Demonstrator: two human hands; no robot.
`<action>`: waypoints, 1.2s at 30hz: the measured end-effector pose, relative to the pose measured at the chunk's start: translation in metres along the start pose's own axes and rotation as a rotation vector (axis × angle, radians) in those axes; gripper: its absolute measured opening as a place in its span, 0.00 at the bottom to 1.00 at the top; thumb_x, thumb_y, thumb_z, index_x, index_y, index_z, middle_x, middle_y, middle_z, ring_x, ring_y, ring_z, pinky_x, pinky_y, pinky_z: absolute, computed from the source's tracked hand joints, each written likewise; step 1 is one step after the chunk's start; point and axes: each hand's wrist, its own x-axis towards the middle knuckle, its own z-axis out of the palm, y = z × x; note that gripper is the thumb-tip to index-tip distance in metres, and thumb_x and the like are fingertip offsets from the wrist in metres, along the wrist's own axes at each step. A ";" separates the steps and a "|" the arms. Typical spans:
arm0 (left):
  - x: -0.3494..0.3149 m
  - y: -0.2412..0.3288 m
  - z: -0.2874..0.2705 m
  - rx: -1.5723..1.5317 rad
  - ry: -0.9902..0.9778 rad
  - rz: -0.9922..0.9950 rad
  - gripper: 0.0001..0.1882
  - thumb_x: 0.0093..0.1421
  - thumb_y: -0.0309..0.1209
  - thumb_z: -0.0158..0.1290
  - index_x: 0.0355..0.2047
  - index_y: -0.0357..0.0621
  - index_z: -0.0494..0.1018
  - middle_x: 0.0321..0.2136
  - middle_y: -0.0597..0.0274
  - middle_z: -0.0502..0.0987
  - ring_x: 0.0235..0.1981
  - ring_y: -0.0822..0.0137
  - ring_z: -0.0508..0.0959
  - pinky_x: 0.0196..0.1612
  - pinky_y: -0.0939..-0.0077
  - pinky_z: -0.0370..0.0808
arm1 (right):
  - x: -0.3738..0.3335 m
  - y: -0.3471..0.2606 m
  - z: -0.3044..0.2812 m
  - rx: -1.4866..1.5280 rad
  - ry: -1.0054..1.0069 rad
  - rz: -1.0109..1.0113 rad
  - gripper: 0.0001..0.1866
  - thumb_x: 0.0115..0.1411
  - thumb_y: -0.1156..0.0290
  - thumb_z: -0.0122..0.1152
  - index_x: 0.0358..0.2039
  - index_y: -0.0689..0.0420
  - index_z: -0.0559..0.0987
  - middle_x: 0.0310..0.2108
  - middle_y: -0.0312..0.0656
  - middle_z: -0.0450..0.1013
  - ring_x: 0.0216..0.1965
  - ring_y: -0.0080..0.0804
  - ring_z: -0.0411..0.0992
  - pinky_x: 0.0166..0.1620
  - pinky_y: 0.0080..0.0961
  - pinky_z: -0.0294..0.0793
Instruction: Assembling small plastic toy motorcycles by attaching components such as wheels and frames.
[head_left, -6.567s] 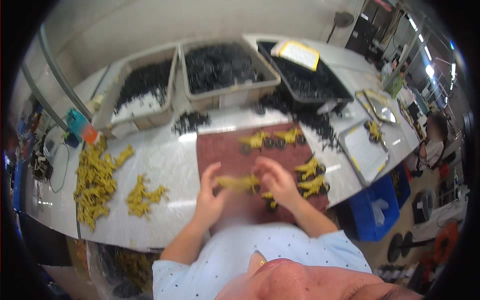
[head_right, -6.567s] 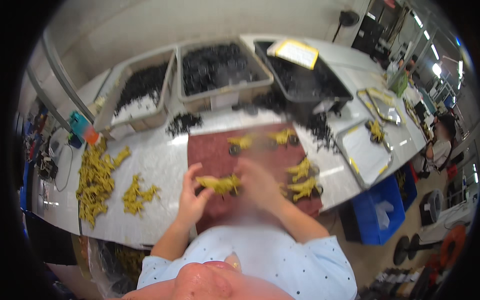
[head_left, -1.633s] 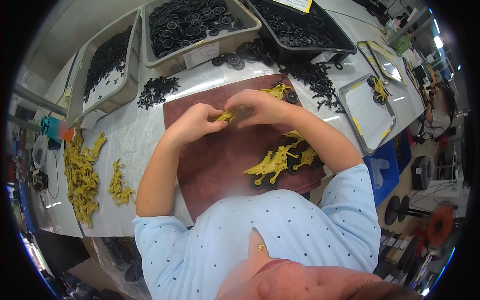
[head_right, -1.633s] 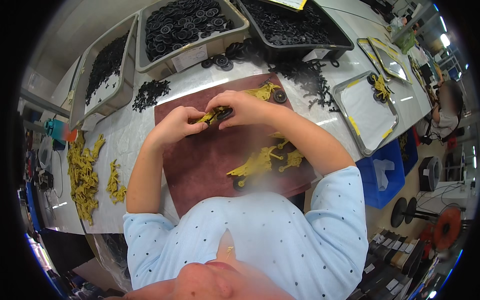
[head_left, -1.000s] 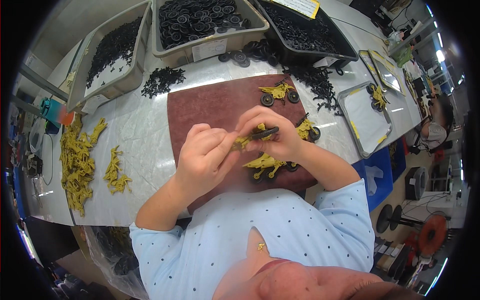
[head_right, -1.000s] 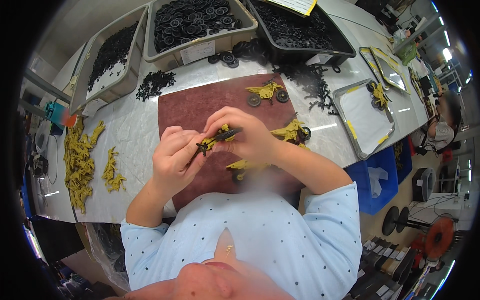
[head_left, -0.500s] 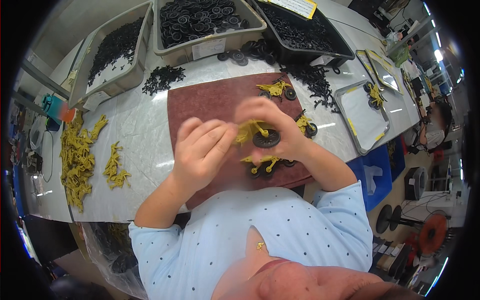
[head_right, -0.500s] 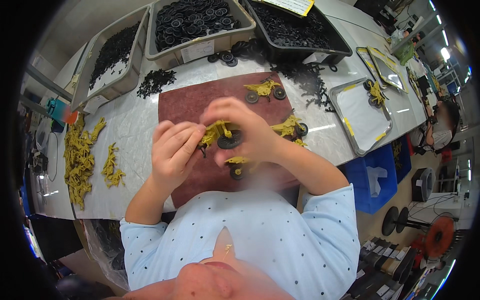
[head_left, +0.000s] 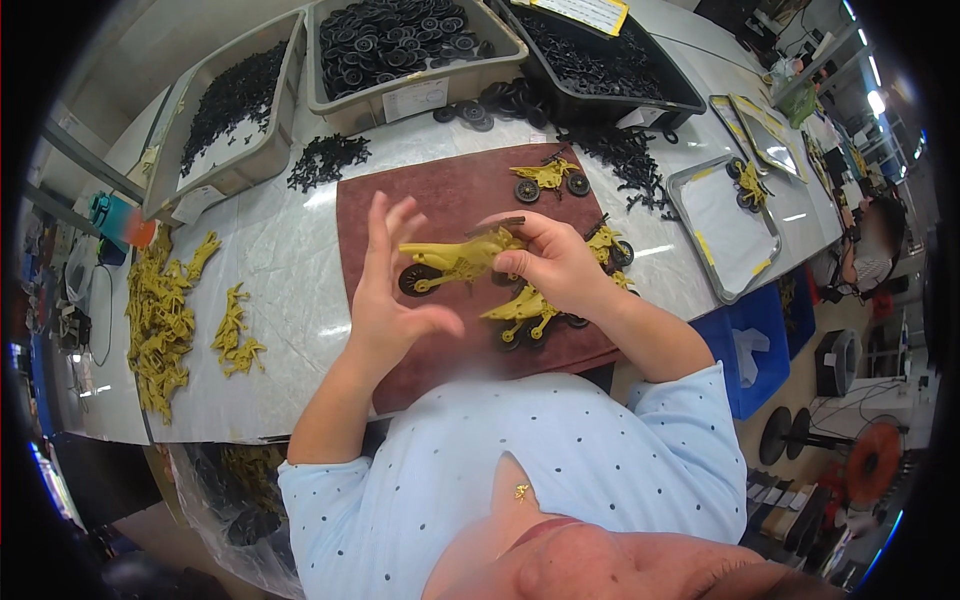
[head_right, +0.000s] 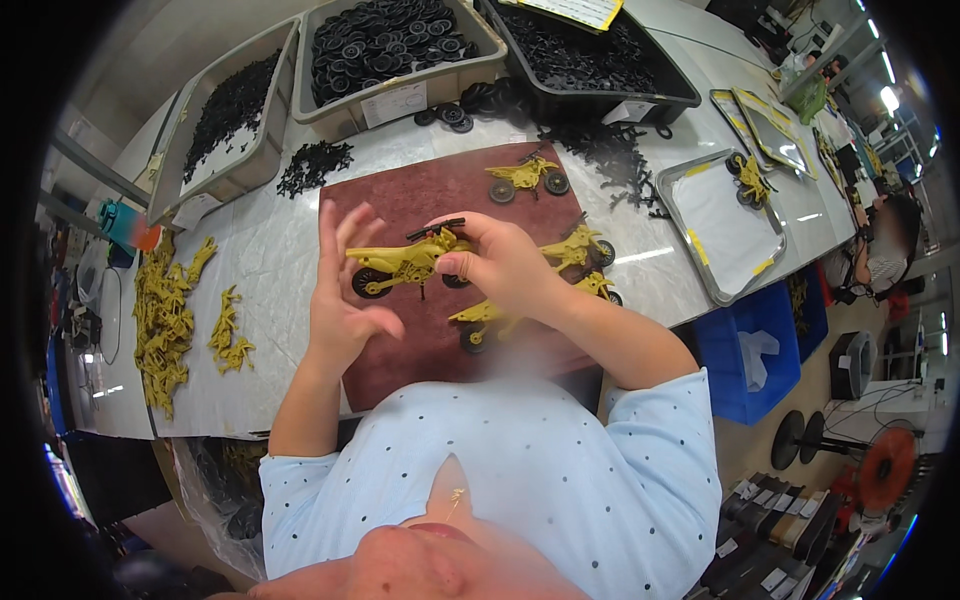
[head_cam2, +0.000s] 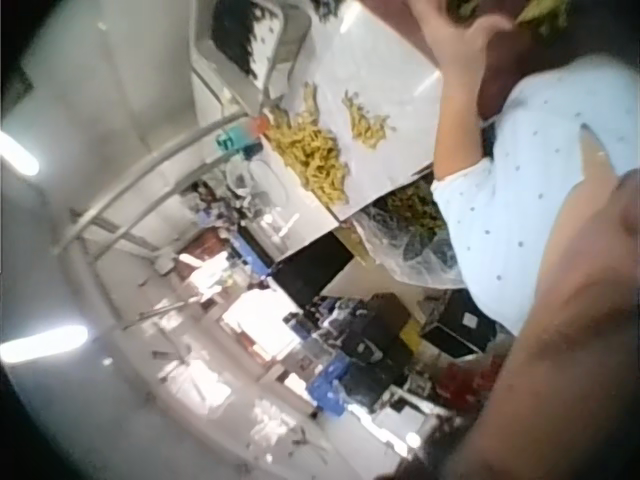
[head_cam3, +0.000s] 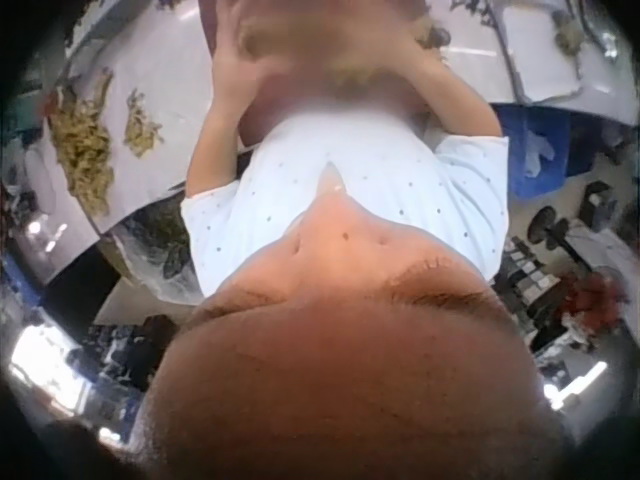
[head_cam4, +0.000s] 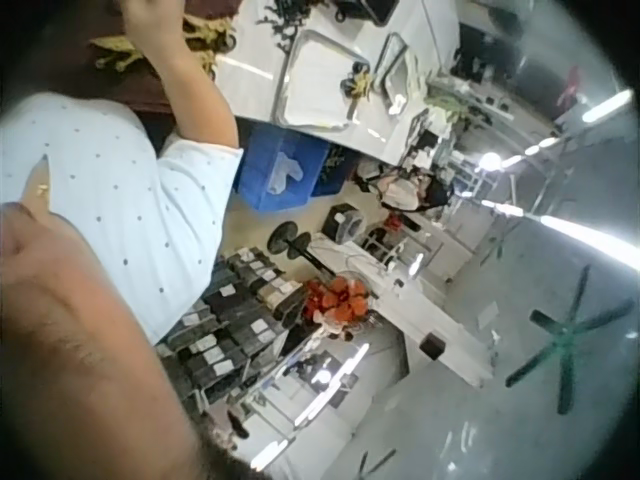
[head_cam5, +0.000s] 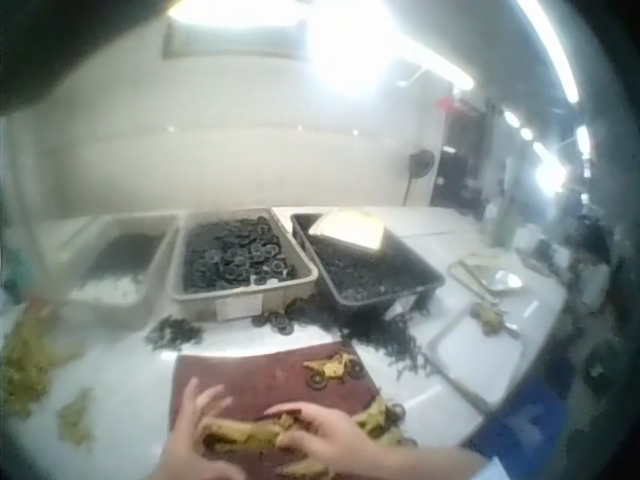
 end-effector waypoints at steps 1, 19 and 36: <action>-0.002 -0.003 -0.005 -0.157 -0.075 -0.124 0.50 0.47 0.47 0.65 0.63 0.38 0.53 0.58 0.49 0.62 0.56 0.58 0.68 0.57 0.63 0.67 | -0.004 -0.014 0.000 -0.270 0.020 0.052 0.18 0.59 0.79 0.57 0.51 0.62 0.71 0.41 0.36 0.73 0.39 0.18 0.72 0.42 0.17 0.73; -0.020 -0.005 0.002 -0.051 -0.044 -0.231 0.13 0.57 0.26 0.58 0.42 0.35 0.75 0.38 0.59 0.79 0.38 0.73 0.76 0.42 0.82 0.73 | -0.013 0.045 0.010 -0.150 0.165 -0.293 0.17 0.55 0.85 0.57 0.47 0.62 0.75 0.40 0.40 0.75 0.33 0.21 0.75 0.40 0.16 0.76; -0.017 -0.003 0.018 -0.508 -0.129 -0.916 0.26 0.57 0.29 0.59 0.50 0.38 0.60 0.33 0.56 0.75 0.25 0.71 0.75 0.30 0.79 0.74 | -0.026 0.049 -0.011 0.644 -0.107 0.423 0.20 0.61 0.57 0.57 0.42 0.64 0.75 0.35 0.39 0.75 0.33 0.22 0.73 0.36 0.21 0.72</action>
